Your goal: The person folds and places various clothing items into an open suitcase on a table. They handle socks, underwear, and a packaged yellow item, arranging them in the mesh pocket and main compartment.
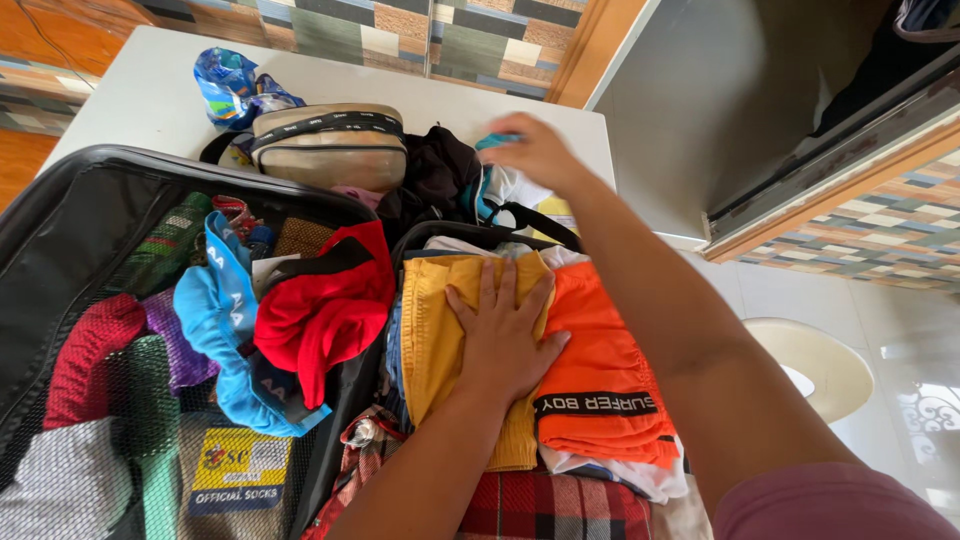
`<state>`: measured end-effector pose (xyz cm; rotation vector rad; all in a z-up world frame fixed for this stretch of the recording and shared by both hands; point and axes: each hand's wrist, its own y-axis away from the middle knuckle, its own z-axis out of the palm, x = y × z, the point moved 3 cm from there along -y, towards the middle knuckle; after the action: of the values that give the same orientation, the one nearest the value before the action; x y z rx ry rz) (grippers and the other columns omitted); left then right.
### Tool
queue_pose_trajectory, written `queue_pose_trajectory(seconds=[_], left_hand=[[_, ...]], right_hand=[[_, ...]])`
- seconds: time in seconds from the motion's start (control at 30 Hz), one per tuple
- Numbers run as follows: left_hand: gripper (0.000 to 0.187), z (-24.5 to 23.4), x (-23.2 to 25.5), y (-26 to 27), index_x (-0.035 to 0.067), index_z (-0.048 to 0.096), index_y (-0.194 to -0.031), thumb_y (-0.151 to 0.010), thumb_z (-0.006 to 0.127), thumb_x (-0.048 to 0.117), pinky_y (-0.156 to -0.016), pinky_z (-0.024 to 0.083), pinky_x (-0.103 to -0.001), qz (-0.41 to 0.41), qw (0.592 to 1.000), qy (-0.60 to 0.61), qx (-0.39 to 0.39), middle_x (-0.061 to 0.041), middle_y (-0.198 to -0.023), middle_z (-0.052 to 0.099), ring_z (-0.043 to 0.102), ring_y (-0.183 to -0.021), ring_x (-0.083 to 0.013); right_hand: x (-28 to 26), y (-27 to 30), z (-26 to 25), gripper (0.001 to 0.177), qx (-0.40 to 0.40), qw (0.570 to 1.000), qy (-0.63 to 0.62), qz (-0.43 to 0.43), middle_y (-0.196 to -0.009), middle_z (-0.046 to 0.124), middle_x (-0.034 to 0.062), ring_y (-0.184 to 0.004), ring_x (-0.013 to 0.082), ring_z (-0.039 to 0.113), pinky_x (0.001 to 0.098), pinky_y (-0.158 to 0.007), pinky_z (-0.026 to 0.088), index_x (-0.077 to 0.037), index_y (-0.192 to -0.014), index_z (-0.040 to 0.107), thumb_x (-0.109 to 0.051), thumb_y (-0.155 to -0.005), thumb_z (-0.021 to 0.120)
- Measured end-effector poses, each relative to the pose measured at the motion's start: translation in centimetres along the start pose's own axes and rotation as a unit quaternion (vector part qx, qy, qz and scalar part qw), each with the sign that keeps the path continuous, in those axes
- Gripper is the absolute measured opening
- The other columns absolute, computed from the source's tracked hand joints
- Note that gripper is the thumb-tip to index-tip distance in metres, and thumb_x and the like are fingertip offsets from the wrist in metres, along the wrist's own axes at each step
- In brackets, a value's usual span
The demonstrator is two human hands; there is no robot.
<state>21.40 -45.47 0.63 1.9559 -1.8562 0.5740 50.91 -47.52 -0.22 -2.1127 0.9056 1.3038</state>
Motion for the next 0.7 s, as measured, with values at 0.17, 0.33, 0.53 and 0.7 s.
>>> queue_pose_trajectory(seconds=[0.17, 0.33, 0.53, 0.7], left_hand=[[0.08, 0.1, 0.0, -0.1, 0.034, 0.033, -0.155, -0.085, 0.06, 0.061, -0.108, -0.012, -0.08, -0.001, 1.0, 0.012, 0.011, -0.017, -0.166, 0.015, 0.001, -0.154, -0.0376], [0.08, 0.0, 0.0, 0.1, 0.034, 0.035, -0.155, -0.084, 0.061, 0.061, -0.109, -0.012, -0.078, -0.001, 0.999, 0.03, 0.018, -0.018, -0.166, 0.016, 0.002, -0.154, -0.037], [0.079, -0.1, 0.2, 0.0, 0.033, 0.035, -0.154, -0.084, 0.062, 0.059, -0.107, -0.014, -0.078, -0.004, 0.999, 0.028, 0.018, -0.019, -0.17, 0.015, 0.001, -0.153, -0.0368], [0.079, -0.2, 0.3, 0.1, 0.034, 0.034, -0.154, -0.084, 0.062, 0.058, -0.107, -0.015, -0.078, -0.008, 1.0, 0.029, 0.006, -0.018, -0.165, 0.015, 0.0, -0.154, -0.0368]], right_hand=[[17.5, 5.1, -12.9, 0.066, 0.072, 0.87, 0.387, 0.297, -0.118, 0.073, 0.02, -0.107, 0.0325, 0.07, 0.0423, -0.093, 0.056, 0.0, -0.118, 0.075, -0.046, -0.073, 0.089], [25.3, 10.1, -13.0, 0.062, -0.004, 0.788, 0.345, 0.511, -0.118, 0.073, 0.021, -0.107, 0.0325, 0.071, 0.0423, -0.093, 0.057, 0.002, -0.116, 0.075, -0.044, -0.075, 0.086], [25.5, 11.2, -11.8, 0.052, -0.018, 0.784, 0.307, 0.54, -0.119, 0.072, 0.0205, -0.106, 0.0319, 0.071, 0.042, -0.093, 0.057, 0.001, -0.115, 0.072, -0.035, -0.079, 0.082], [25.8, 11.1, -11.4, 0.044, -0.019, 0.791, 0.289, 0.539, -0.12, 0.071, 0.02, -0.106, 0.0315, 0.07, 0.0418, -0.093, 0.057, 0.001, -0.115, 0.07, -0.027, -0.082, 0.078]])
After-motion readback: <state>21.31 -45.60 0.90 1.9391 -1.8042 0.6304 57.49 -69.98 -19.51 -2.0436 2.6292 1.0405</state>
